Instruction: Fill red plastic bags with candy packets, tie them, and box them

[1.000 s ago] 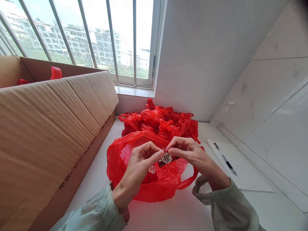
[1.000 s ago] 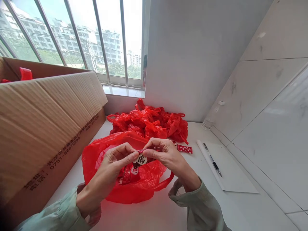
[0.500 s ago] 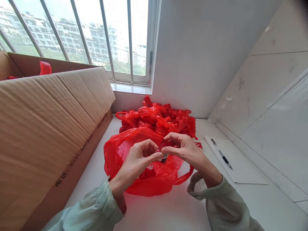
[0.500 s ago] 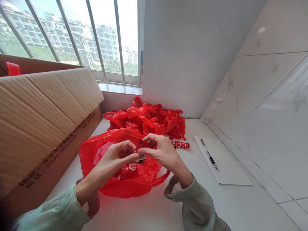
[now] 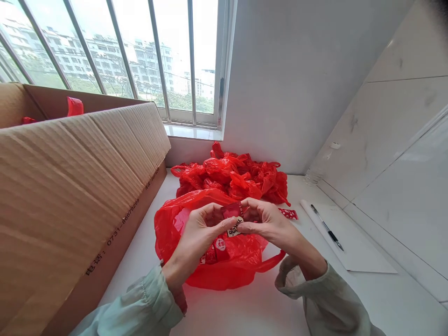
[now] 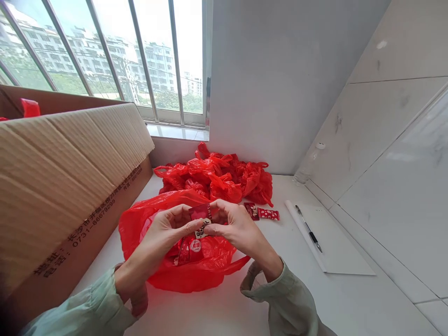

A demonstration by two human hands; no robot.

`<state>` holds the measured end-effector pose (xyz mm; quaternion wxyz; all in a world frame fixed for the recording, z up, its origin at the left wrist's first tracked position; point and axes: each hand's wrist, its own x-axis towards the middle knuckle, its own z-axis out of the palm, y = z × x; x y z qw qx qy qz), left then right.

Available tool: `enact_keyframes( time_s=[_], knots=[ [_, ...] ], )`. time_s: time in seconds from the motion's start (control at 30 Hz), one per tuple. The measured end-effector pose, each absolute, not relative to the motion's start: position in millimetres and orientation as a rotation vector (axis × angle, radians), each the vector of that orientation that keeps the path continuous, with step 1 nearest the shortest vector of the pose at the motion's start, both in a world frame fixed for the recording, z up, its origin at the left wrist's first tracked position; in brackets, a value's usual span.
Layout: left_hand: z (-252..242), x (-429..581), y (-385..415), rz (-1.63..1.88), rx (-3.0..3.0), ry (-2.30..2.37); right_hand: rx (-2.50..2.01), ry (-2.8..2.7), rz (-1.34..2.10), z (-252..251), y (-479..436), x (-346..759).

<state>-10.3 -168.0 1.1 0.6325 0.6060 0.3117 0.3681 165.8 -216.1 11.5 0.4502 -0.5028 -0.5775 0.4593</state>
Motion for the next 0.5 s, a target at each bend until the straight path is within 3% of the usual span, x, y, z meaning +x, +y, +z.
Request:
enact_keyframes(
  time_s=[0.17,0.37,0.5],
  knots=[
    [-3.9,-9.7,-167.8,0.737,1.202,0.765,-1.215,-1.333,1.114,11.6,-212.6,171.5],
    [-15.9,-24.5,-165.4,0.636,2.168,0.972,-1.747,-1.583,0.56,9.5,-219.1,170.5],
    [-24.5,-26.2,-167.2,0.63,2.434,0.969,-1.802,-1.709,0.443,0.3,-220.3,148.9]
  ],
)
